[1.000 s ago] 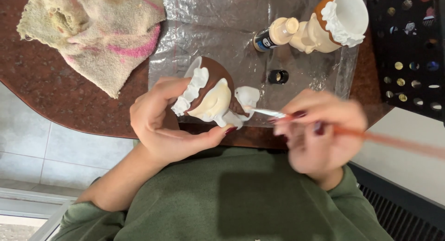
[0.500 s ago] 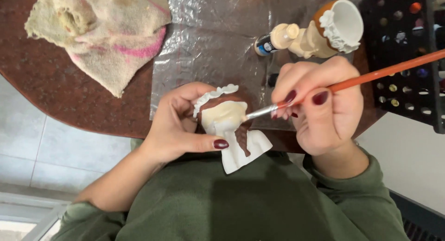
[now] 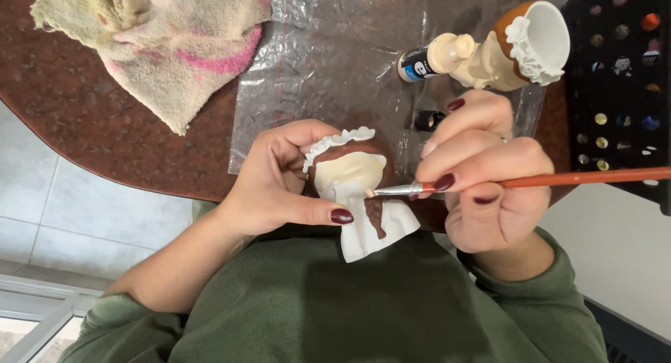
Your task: Painting the face and hair of a small ceramic figurine with a fine brush.
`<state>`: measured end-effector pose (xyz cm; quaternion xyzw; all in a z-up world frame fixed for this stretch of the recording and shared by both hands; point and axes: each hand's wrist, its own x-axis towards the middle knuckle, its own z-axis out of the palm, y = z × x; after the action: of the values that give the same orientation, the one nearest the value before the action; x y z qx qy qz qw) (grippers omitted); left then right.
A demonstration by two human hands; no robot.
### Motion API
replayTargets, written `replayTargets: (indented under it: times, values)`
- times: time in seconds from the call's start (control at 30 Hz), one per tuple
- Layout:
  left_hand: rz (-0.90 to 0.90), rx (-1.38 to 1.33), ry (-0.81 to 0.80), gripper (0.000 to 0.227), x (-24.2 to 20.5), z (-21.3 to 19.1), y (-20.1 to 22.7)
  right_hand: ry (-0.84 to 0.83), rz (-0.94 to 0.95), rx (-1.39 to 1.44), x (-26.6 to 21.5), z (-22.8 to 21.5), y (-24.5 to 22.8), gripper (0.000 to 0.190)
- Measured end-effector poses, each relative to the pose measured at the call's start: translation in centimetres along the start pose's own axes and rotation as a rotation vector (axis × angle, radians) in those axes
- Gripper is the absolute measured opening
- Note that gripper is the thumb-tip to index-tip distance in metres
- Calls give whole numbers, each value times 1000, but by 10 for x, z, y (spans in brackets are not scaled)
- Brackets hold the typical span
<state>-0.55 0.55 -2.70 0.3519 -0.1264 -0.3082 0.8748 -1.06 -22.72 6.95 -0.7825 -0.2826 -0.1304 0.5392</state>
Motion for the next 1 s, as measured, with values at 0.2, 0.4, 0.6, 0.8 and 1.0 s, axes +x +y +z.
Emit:
replayTargets:
  times: [0.2,0.4,0.6,0.8,1.0]
  values:
    - [-5,-14,6,58,1,0,0,-66,-15,-1,4,2,-2,27]
    - [-16,-16,10,58,1,0,0,-36,-24,-82,-1,0,1,27]
    - [-16,-23,8,58,1,1,1,-66,-50,-92,4,-2,-4,28]
    - [-18,-12,9,58,2,0,1,-76,-45,-91,4,-3,-1,29]
    - [-19,-12,6,57,2,-1,0,-25,-32,-113,2,-5,0,29]
